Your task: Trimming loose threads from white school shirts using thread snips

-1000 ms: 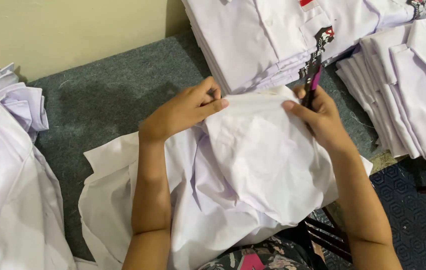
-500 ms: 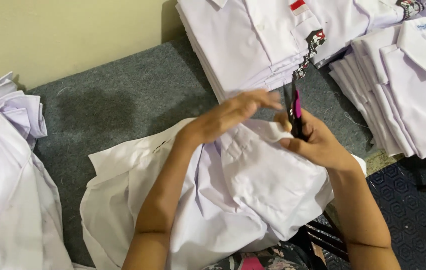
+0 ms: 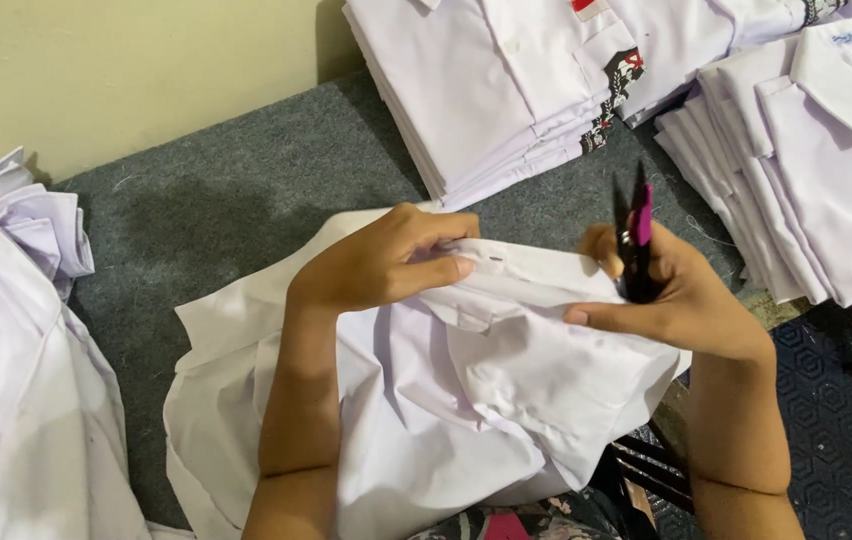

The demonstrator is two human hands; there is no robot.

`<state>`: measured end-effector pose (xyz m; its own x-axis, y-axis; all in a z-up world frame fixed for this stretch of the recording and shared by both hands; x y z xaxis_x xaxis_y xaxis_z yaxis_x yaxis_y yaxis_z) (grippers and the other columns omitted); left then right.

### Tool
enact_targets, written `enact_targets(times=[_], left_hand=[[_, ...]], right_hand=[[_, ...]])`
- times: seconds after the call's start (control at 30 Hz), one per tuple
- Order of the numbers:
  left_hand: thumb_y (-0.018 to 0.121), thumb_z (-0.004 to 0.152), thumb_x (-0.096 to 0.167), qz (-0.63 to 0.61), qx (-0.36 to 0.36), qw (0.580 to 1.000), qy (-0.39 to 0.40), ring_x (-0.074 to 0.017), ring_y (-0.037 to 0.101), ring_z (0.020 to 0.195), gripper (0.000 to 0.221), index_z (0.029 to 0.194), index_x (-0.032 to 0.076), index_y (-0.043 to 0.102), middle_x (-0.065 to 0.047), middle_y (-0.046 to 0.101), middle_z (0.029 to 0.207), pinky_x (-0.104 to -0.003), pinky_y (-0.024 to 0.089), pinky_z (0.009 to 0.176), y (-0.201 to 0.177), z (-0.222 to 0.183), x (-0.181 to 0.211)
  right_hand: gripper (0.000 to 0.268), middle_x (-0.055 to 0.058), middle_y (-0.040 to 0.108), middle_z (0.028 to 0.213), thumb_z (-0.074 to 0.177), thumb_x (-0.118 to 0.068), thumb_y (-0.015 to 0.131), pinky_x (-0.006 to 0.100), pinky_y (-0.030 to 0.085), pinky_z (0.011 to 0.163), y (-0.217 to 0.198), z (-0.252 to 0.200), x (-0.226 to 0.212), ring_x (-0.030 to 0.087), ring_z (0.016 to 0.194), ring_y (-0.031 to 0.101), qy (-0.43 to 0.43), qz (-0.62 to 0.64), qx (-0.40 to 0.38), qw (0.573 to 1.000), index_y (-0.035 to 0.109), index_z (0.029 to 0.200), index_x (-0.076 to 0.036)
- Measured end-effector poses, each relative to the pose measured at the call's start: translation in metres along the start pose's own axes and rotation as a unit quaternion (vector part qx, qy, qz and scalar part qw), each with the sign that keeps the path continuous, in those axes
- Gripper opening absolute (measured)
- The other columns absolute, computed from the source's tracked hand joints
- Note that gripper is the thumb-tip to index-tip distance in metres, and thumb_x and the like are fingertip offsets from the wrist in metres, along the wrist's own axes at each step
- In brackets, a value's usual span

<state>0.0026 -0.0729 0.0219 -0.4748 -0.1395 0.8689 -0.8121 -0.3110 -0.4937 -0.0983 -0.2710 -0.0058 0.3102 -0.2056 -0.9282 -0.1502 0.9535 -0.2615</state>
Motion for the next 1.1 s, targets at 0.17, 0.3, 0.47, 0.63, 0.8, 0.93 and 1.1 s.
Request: enact_targets(times=[0.17, 0.3, 0.47, 0.63, 0.8, 0.93, 1.1], left_hand=[[0.048, 0.105, 0.030, -0.182, 0.001, 0.983, -0.001, -0.0068, 0.039, 0.060, 0.021, 0.102, 0.010, 0.054, 0.005, 0.045, 0.068, -0.023, 0.030, 0.057, 0.010, 0.000, 0.014], [0.048, 0.104, 0.039, -0.184, 0.038, 0.979, -0.076, -0.0048, 0.024, 0.057, 0.026, 0.102, 0.014, 0.054, 0.010, 0.025, 0.064, -0.026, 0.020, 0.053, 0.011, 0.002, 0.009], [0.044, 0.104, 0.046, -0.029, 0.016, 0.999, -0.018, -0.0077, 0.032, 0.057, 0.033, 0.099, 0.014, 0.047, 0.007, 0.026, 0.066, -0.037, 0.015, 0.087, 0.013, 0.009, -0.007], [0.062, 0.085, 0.063, 0.066, -0.037, 0.987, -0.143, -0.0193, 0.039, 0.096, 0.050, 0.098, 0.020, 0.041, 0.002, 0.037, 0.090, -0.030, 0.033, 0.090, 0.015, 0.009, -0.034], [0.060, 0.099, 0.041, -0.043, -0.034, 0.998, -0.005, -0.0079, 0.026, 0.069, 0.030, 0.098, 0.016, 0.043, 0.007, 0.028, 0.079, -0.026, 0.025, 0.062, 0.015, 0.013, -0.030], [0.055, 0.101, 0.039, -0.064, -0.019, 0.998, -0.014, -0.0066, 0.032, 0.069, 0.028, 0.111, 0.014, 0.050, 0.007, 0.043, 0.085, -0.024, 0.030, 0.061, 0.015, 0.013, -0.020], [0.055, 0.100, 0.044, -0.066, 0.013, 0.995, -0.074, -0.0084, 0.030, 0.072, 0.033, 0.096, 0.015, 0.039, 0.006, 0.033, 0.087, -0.027, 0.031, 0.066, 0.012, 0.012, -0.028]], right_hand=[[0.049, 0.001, 0.056, 0.092, 0.077, -0.006, 0.086, 0.028, 0.049, 0.081, -0.014, 0.007, -0.013, 0.014, 0.091, 0.057, -0.037, -0.130, 0.081, 0.988, 0.039, 0.087, -0.016], [0.047, 0.005, 0.065, 0.097, 0.078, -0.010, 0.088, 0.028, 0.053, 0.081, -0.021, 0.006, -0.020, 0.014, 0.090, 0.062, -0.024, -0.214, 0.129, 0.968, 0.041, 0.083, -0.012], [0.043, 0.006, 0.067, 0.104, 0.079, -0.006, 0.085, 0.025, 0.054, 0.084, -0.036, -0.001, 0.000, 0.012, 0.095, 0.062, 0.011, -0.129, 0.127, 0.983, 0.044, 0.088, -0.013], [0.040, 0.007, 0.067, 0.110, 0.081, -0.004, 0.083, 0.023, 0.055, 0.091, -0.042, -0.002, 0.015, 0.012, 0.103, 0.063, 0.047, -0.099, 0.138, 0.984, 0.046, 0.092, -0.015], [0.037, 0.008, 0.067, 0.112, 0.083, -0.006, 0.082, 0.022, 0.054, 0.088, -0.041, 0.004, 0.014, 0.011, 0.108, 0.064, 0.070, -0.115, 0.161, 0.978, 0.047, 0.090, -0.015], [0.040, 0.007, 0.071, 0.110, 0.082, -0.011, 0.086, 0.024, 0.052, 0.082, -0.040, 0.014, 0.017, 0.012, 0.100, 0.063, 0.080, -0.183, 0.153, 0.968, 0.046, 0.086, -0.013], [0.038, 0.010, 0.073, 0.111, 0.088, -0.016, 0.083, 0.031, 0.050, 0.075, -0.022, 0.026, 0.002, 0.020, 0.095, 0.067, 0.015, -0.308, 0.118, 0.944, 0.063, 0.116, 0.000]])
Point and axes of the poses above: each hand's wrist, its own z-axis towards the middle knuckle, its own y-axis out of the palm, x = y × z, the point moved 7 cm from there along z, towards the middle knuckle
